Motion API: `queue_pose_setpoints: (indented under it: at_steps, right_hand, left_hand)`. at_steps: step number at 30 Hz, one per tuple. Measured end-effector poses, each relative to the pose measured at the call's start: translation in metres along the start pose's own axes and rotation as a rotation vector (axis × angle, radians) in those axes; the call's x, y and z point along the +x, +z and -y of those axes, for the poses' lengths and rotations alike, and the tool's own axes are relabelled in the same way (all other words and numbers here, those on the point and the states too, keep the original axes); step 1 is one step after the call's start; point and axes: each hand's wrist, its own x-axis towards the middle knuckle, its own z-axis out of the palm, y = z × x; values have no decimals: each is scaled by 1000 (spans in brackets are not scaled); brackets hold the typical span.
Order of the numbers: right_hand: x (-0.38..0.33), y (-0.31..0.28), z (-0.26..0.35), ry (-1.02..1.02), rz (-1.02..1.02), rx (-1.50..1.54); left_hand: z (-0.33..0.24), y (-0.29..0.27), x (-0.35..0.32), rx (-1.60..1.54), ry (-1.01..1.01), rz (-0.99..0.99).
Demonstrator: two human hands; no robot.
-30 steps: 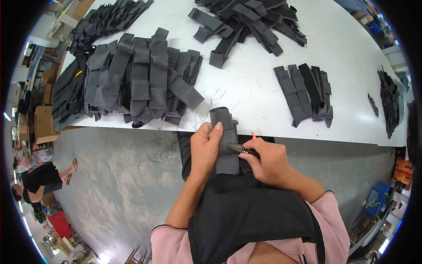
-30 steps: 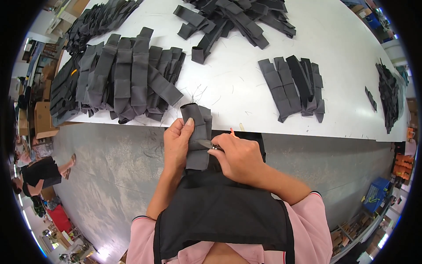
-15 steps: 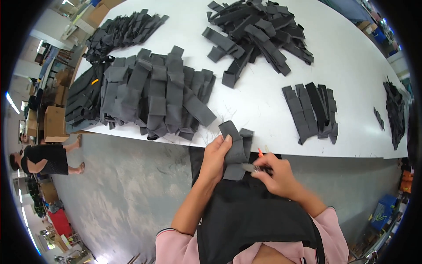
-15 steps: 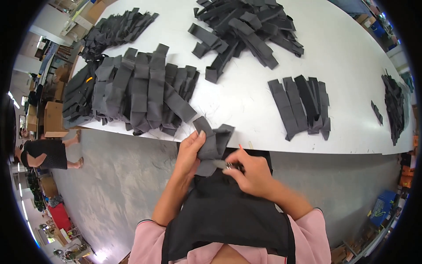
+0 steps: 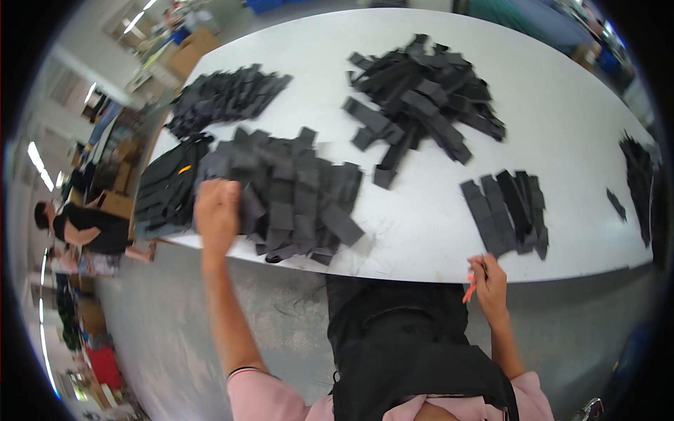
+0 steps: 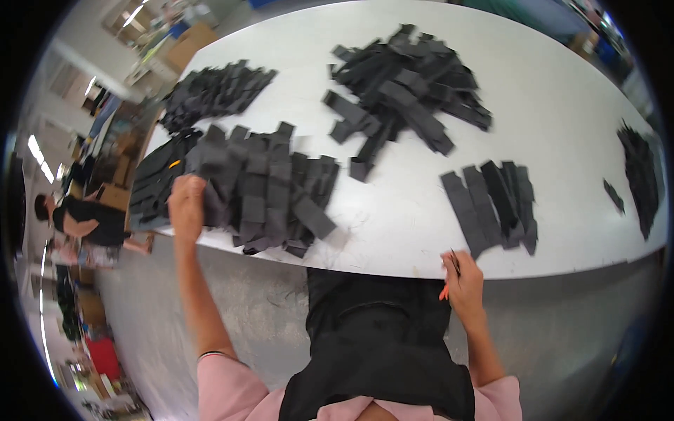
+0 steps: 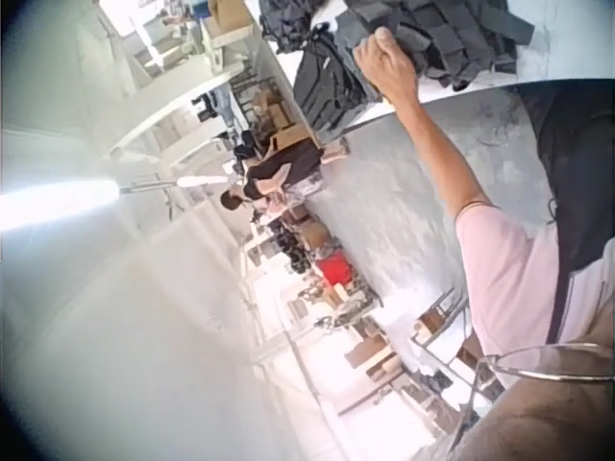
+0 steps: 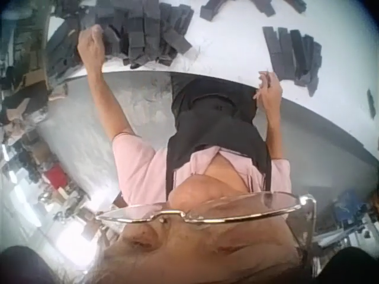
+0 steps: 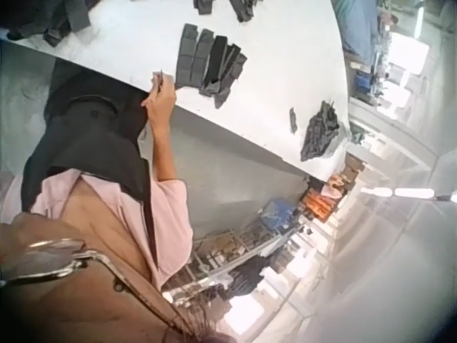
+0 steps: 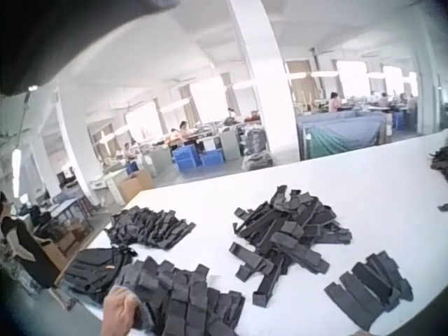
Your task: Trim excess thread and clean edges of pre-cut black fabric components using small snips.
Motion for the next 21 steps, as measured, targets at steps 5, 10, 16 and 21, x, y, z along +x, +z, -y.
queue_pose_setpoints:
  at_steps: [5,10,16,21]
  right_hand:
    - [42,-15,-36,-122,-159,-183]
    - [77,-16,-65,126,-165,-376]
    - [100,-1,-69,147,-10,-556]
    - [95,10,-75,216,-73,-508]
  left_hand:
    - [107,14,-22,148,-146,332]
    - [112,-2,-19,98,-139,390]
    - [88,-34,-8,-273,-360,175]
    - [0,-7,0,-156,-117,-201]
